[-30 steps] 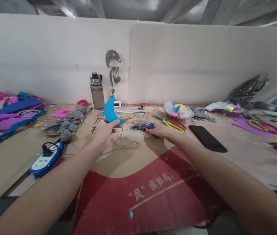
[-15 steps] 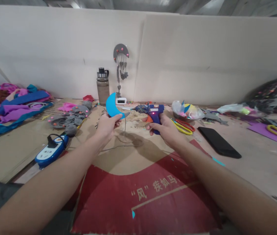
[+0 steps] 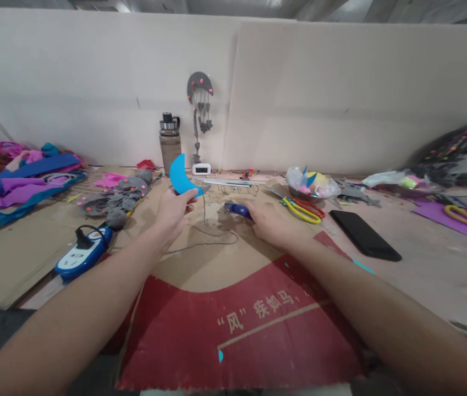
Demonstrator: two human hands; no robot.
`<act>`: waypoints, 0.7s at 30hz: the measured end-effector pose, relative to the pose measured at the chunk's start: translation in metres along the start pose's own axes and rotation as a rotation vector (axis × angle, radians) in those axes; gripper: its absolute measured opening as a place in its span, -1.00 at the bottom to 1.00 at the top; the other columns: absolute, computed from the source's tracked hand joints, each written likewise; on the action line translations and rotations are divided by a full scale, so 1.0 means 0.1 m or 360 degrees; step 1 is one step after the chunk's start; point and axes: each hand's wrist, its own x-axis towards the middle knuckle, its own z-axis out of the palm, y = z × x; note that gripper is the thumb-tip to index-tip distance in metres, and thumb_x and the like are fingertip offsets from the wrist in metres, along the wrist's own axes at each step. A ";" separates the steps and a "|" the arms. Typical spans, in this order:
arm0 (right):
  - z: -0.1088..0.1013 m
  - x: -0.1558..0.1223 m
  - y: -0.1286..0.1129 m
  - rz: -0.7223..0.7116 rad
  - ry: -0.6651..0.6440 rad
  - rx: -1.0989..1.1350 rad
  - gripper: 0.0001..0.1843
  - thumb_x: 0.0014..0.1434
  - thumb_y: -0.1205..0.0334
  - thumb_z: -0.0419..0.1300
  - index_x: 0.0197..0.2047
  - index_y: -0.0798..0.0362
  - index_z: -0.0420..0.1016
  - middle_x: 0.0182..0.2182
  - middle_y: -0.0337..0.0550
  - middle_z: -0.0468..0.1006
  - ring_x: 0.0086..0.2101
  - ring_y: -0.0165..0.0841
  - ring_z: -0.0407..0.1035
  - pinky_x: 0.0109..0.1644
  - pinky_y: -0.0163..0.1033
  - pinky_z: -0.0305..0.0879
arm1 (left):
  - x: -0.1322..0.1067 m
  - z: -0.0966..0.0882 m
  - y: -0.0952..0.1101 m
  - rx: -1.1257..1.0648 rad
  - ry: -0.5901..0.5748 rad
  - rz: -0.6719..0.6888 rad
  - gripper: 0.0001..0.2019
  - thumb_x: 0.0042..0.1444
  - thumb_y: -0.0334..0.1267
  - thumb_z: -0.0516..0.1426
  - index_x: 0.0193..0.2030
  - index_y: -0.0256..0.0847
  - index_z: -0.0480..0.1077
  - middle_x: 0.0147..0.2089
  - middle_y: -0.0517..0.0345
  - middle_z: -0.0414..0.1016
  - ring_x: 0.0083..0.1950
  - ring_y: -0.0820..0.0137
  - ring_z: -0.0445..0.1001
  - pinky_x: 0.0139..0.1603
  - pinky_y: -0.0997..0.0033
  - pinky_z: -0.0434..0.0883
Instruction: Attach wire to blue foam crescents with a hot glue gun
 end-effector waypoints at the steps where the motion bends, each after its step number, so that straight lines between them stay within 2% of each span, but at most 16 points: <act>1: 0.00 0.00 0.01 -0.0108 -0.0011 -0.0112 -0.54 0.15 0.26 0.06 0.14 0.03 0.23 -0.03 0.04 0.45 -0.12 -0.21 0.35 -0.13 -0.17 0.20 | 0.00 0.00 0.00 -0.0003 -0.0002 -0.0001 -0.76 -0.20 -0.32 0.32 -0.40 -0.23 0.34 -0.41 0.15 0.42 -0.45 0.52 0.37 -0.54 0.54 0.19; 3: 0.03 0.00 0.04 -0.0208 -0.0020 -0.0252 -0.52 0.15 0.29 0.06 0.17 0.02 0.22 0.00 0.04 0.43 -0.11 -0.21 0.34 -0.13 -0.17 0.18 | -0.02 0.01 0.02 -0.0015 -0.0001 -0.0012 -0.76 -0.21 -0.35 0.32 -0.40 -0.23 0.35 -0.41 0.15 0.42 -0.45 0.52 0.36 -0.54 0.54 0.18; 7: 0.06 0.03 0.09 -0.0178 0.0003 -0.0482 -0.61 0.18 0.19 0.08 0.08 0.03 0.30 -0.11 0.03 0.47 -0.15 -0.19 0.32 -0.17 -0.18 0.15 | -0.05 0.03 0.05 -0.0045 -0.0004 -0.0045 -0.77 -0.21 -0.37 0.32 -0.41 -0.24 0.35 -0.43 0.15 0.42 -0.46 0.53 0.35 -0.54 0.53 0.18; 10: 0.02 -0.01 0.08 -0.0203 0.0008 -0.0502 -0.60 0.18 0.19 0.10 0.09 0.02 0.28 -0.11 0.02 0.46 -0.16 -0.20 0.32 -0.19 -0.19 0.15 | -0.06 0.04 0.05 -0.0044 -0.0016 -0.0028 -0.77 -0.21 -0.34 0.32 -0.43 -0.24 0.35 -0.46 0.15 0.41 -0.47 0.53 0.33 -0.55 0.53 0.17; 16: -0.03 -0.11 -0.04 -0.0585 -0.0064 -0.0575 -0.68 0.19 0.38 0.00 0.02 0.06 0.32 -0.15 -0.03 0.47 -0.14 -0.22 0.31 -0.16 -0.18 0.16 | 0.00 0.00 0.01 -0.0031 0.0009 -0.0018 -0.74 -0.24 -0.29 0.32 -0.43 -0.24 0.35 -0.43 0.15 0.43 -0.46 0.53 0.35 -0.55 0.54 0.17; 19: -0.03 -0.11 -0.05 -0.0594 -0.0087 -0.0471 -0.66 0.17 0.41 0.00 0.01 0.06 0.33 -0.14 -0.03 0.47 -0.14 -0.22 0.32 -0.14 -0.18 0.17 | 0.04 -0.01 0.00 -0.0037 0.0043 -0.0039 -0.74 -0.26 -0.29 0.33 -0.43 -0.25 0.35 -0.43 0.16 0.43 -0.47 0.53 0.36 -0.56 0.54 0.16; 21: -0.05 -0.09 -0.02 -0.0453 -0.0040 -0.0225 -0.67 0.15 0.37 0.04 0.01 0.05 0.34 -0.12 -0.03 0.47 -0.13 -0.22 0.32 -0.11 -0.17 0.19 | 0.04 -0.02 0.00 -0.0025 0.0052 -0.0053 -0.74 -0.26 -0.29 0.33 -0.42 -0.25 0.36 -0.42 0.16 0.43 -0.47 0.53 0.37 -0.56 0.54 0.16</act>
